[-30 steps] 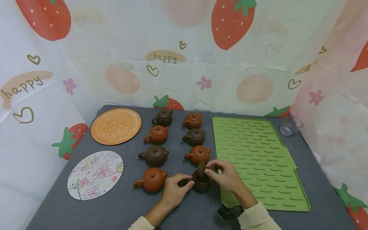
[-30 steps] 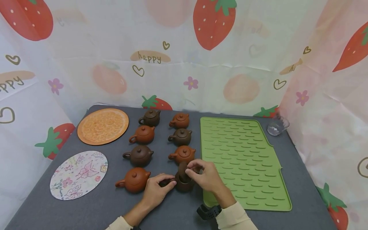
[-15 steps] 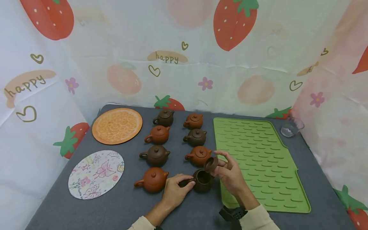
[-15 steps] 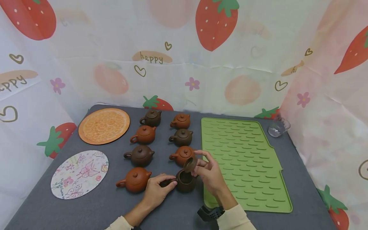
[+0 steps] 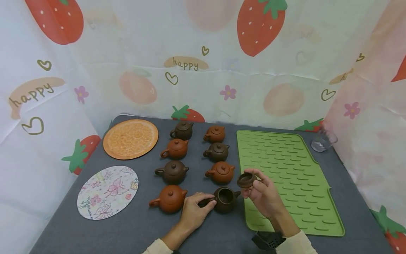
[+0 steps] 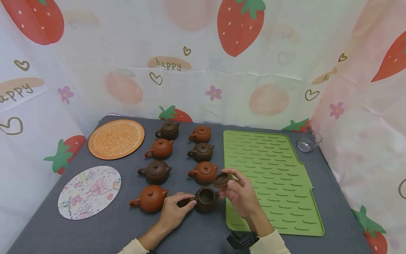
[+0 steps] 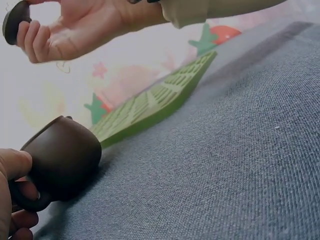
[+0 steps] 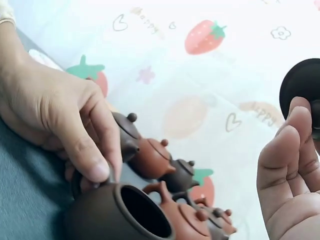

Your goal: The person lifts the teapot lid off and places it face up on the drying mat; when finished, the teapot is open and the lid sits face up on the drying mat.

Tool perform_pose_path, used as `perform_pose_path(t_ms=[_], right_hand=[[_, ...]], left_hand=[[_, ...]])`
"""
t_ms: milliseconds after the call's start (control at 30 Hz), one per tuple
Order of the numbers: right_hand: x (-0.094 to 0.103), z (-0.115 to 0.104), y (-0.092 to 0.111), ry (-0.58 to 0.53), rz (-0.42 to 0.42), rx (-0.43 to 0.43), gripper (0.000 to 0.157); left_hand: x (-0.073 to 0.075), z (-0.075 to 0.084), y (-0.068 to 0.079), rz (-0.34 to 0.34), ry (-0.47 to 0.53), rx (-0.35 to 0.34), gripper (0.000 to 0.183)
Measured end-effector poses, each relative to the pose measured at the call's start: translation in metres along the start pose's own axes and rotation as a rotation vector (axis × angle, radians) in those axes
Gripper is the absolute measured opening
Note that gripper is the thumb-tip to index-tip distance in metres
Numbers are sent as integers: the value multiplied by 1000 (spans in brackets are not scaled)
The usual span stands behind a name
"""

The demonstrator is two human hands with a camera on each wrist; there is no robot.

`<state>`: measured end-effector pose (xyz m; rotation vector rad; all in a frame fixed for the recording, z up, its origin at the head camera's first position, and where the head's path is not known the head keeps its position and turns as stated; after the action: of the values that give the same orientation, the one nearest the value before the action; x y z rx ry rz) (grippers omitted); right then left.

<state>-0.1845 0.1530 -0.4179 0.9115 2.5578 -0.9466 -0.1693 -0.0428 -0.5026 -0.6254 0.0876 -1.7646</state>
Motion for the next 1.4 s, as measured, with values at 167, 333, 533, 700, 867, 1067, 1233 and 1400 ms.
perform_pose_path(t_ms=[167,333,533,700,867,1067,1233,1400], right_hand=[[-2,-18,6,54,7,5,37],[-1,-34,16,105,28,-14,45],[2,-55,30,220,47,-43,50],[4,-71,41,311,80,-76,53],[7,-88,56,383,107,-88,55],[13,-108,75,453,110,-100,59],[22,-119,89,565,171,-93,59],[33,-124,106,609,252,-140,57]], left_hand=[[0,1,1,3,-2,-16,16],[0,2,2,6,3,-26,16],[-1,2,4,16,4,-28,17],[1,17,3,26,6,-36,16],[4,38,1,13,16,-18,16],[-5,5,2,15,8,-15,17],[-1,4,2,36,9,-41,17],[2,5,1,31,1,-58,15]])
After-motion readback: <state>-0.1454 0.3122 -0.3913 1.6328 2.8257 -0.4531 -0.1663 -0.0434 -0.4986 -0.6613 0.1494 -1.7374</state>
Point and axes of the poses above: each hand's wrist, its own y-axis away from the middle knuckle, its own x-axis out of the back of the hand, z = x × y, the point moved 7 cm from there along -y, towards the middle knuckle, and after that the axes turned 13 degrees about -z, right-handed, at the moved point
